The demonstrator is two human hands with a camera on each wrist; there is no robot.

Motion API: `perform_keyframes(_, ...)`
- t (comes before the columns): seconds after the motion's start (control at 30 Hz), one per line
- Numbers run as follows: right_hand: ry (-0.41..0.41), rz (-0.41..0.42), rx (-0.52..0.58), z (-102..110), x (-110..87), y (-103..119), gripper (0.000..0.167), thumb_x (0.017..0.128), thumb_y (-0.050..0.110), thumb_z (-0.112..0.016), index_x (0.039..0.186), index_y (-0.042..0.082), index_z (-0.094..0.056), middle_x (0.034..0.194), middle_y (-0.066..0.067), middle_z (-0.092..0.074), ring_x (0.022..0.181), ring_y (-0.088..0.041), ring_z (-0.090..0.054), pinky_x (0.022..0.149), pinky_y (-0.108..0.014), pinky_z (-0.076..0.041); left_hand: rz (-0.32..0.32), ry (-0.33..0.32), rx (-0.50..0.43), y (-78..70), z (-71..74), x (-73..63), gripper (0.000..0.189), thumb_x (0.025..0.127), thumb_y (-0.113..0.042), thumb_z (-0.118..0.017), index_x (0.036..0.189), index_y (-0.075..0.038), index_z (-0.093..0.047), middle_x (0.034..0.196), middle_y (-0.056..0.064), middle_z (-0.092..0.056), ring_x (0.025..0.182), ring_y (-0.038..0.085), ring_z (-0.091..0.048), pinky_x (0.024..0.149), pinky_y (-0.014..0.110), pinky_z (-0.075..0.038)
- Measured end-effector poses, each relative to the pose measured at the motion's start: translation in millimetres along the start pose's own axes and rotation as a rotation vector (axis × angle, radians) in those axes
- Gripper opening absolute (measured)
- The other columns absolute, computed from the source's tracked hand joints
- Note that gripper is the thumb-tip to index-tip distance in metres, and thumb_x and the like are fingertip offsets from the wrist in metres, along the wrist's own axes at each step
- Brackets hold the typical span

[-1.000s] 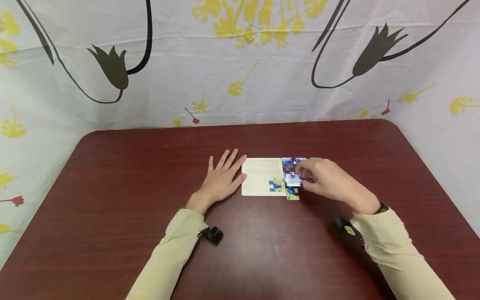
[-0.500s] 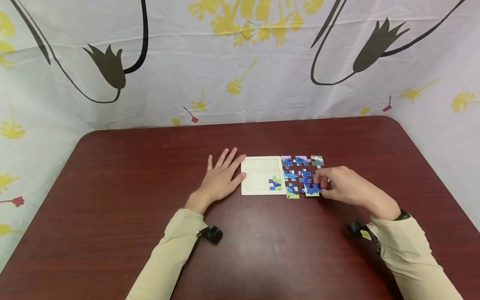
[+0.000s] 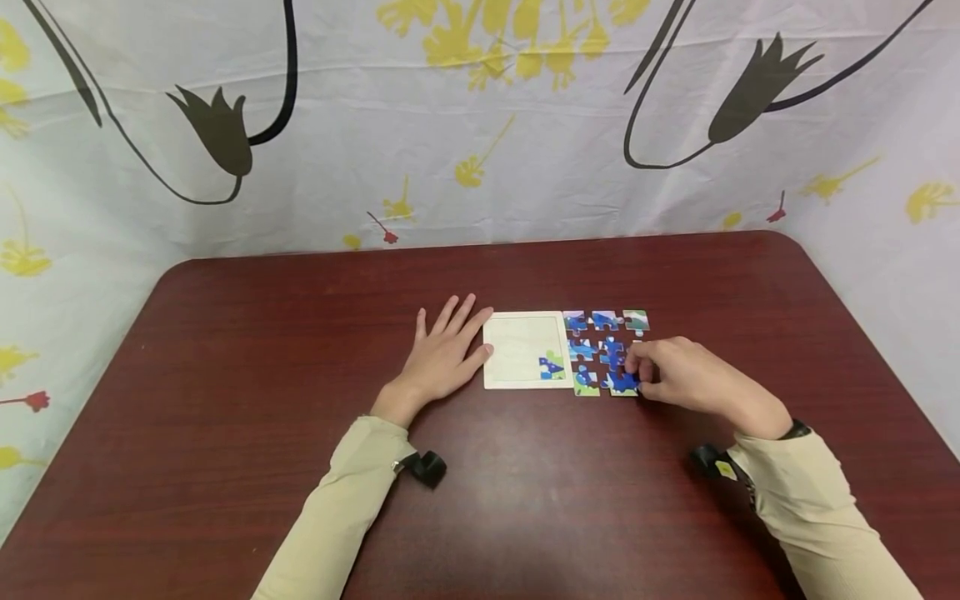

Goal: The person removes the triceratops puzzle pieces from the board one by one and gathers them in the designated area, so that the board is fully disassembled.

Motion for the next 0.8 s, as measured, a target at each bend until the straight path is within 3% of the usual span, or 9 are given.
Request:
perform_keyframes(0.3,0.006,-0.014,-0.019,-2,1.1,-1,0.016,0.076,0.005,-0.073,0.087,0.007,-0.061,0.067,0.007,-0.052,0.059,-0.009,-0.046,0.056,-0.029,-0.040,0.004,0.003,0.003,-0.5,0.3,0.0,0.058,0.097,-0.051,-0.032,0.149,-0.028,-0.022,0.155,0.001,-0.011,0.141,0.021,-0.002,0.104,0.059,0.003)
perform_keyframes(0.5,-0.040,-0.019,-0.045,5,-2.4,1,0.019,0.075,0.006,-0.074,0.090,0.006,-0.063,0.071,0.005,-0.054,0.063,-0.011,-0.048,0.058,-0.032,-0.042,0.008,0.009,0.004,-0.2,-0.5,0.2,0.058,0.097,-0.051,-0.032,0.149,-0.028,-0.021,0.155,0.000,-0.010,0.141,0.020,-0.001,0.104,0.058,0.004)
perform_keyframes(0.8,-0.085,0.031,-0.018,15,3.5,24,0.017,0.078,0.009,-0.072,0.092,0.005,-0.064,0.071,0.006,-0.055,0.057,-0.007,-0.045,0.052,-0.027,-0.039,0.008,0.009,0.009,-0.5,0.7,0.3,0.058,0.097,-0.050,-0.033,0.150,-0.028,-0.021,0.155,0.001,-0.010,0.141,0.020,-0.001,0.105,0.059,0.003)
Point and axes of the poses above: each hand's wrist, its own x-axis towards the middle knuckle, its own z-axis out of the back of the hand, y = z × x, the point moved 5 cm from there along x, towards the middle knuckle
